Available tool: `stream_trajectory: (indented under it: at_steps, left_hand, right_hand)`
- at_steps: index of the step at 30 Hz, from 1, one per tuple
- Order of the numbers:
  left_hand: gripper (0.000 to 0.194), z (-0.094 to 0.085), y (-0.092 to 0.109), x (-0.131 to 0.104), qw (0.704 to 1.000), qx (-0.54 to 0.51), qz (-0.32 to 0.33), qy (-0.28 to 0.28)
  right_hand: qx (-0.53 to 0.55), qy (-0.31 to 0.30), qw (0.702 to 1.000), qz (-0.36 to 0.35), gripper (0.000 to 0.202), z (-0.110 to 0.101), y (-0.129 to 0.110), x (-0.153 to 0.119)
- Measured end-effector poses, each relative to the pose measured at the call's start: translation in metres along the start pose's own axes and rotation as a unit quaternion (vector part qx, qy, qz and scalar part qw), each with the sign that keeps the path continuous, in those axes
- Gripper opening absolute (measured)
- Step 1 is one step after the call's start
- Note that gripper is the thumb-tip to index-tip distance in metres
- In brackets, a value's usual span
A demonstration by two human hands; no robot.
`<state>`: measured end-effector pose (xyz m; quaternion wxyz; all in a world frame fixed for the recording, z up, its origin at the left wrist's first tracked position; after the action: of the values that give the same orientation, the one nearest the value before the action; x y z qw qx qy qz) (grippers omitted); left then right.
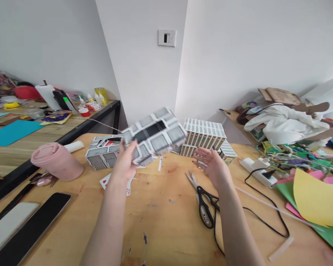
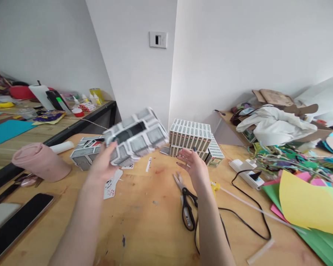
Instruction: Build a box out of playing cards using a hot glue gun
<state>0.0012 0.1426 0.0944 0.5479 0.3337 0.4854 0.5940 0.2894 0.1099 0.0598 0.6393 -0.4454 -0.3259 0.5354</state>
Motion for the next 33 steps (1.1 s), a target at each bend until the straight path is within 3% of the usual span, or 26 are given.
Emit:
stream_trajectory:
  at_steps: [2,6,10,14,17,21,23,25,29,33]
  left_hand:
    - [0.055,-0.015,0.009,0.005,0.997,-0.024,0.030,0.059]
    - [0.062,-0.032,0.020,0.005,0.969,-0.001,0.177,0.173]
    - [0.078,-0.039,0.022,0.002,0.939,0.025,0.277,0.205]
    - [0.078,-0.048,0.021,0.010,0.949,0.029,0.256,0.184]
    - [0.074,-0.053,0.019,0.014,0.954,0.049,0.237,0.175]
    - [0.075,-0.052,0.018,0.014,0.951,0.097,0.237,0.174]
    - [0.076,-0.050,0.018,0.013,0.951,0.110,0.230,0.174]
    - [0.077,-0.049,0.018,0.012,0.955,0.111,0.220,0.167]
    - [0.081,-0.051,0.016,0.014,0.959,0.107,0.204,0.167]
    - [0.080,-0.052,0.011,0.018,0.957,0.116,0.210,0.163]
  right_hand:
    - [-0.012,0.002,1.000,-0.010,0.039,-0.002,-0.003,-0.001]
    - [-0.035,0.029,0.999,-0.020,0.028,-0.004,-0.002,-0.001]
    - [-0.144,0.015,0.989,-0.025,0.027,0.005,0.009,-0.001]
    - [-0.359,-0.078,0.926,-0.092,0.025,0.027,0.038,-0.002]
    - [-0.424,-0.124,0.893,-0.091,0.022,0.047,0.074,-0.001]
    - [-0.486,-0.172,0.851,-0.101,0.050,0.077,0.110,0.013]
    - [-0.515,-0.202,0.825,-0.115,0.065,0.090,0.119,0.024]
    - [-0.541,-0.227,0.800,-0.127,0.066,0.098,0.124,0.034]
    - [-0.586,-0.262,0.753,-0.144,0.044,0.097,0.128,0.039]
    - [-0.610,-0.292,0.717,-0.169,0.033,0.090,0.128,0.021]
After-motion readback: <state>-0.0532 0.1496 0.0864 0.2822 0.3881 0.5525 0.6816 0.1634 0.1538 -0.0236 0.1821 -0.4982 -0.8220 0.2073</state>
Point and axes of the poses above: each hand's wrist, its own x-axis towards the middle knuckle, its own z-axis out of the palm, y = z × x, the point moved 4 cm from there along x, towards the middle knuckle, and after that the axes turned 3 degrees about -z, right-handed, at the moved point
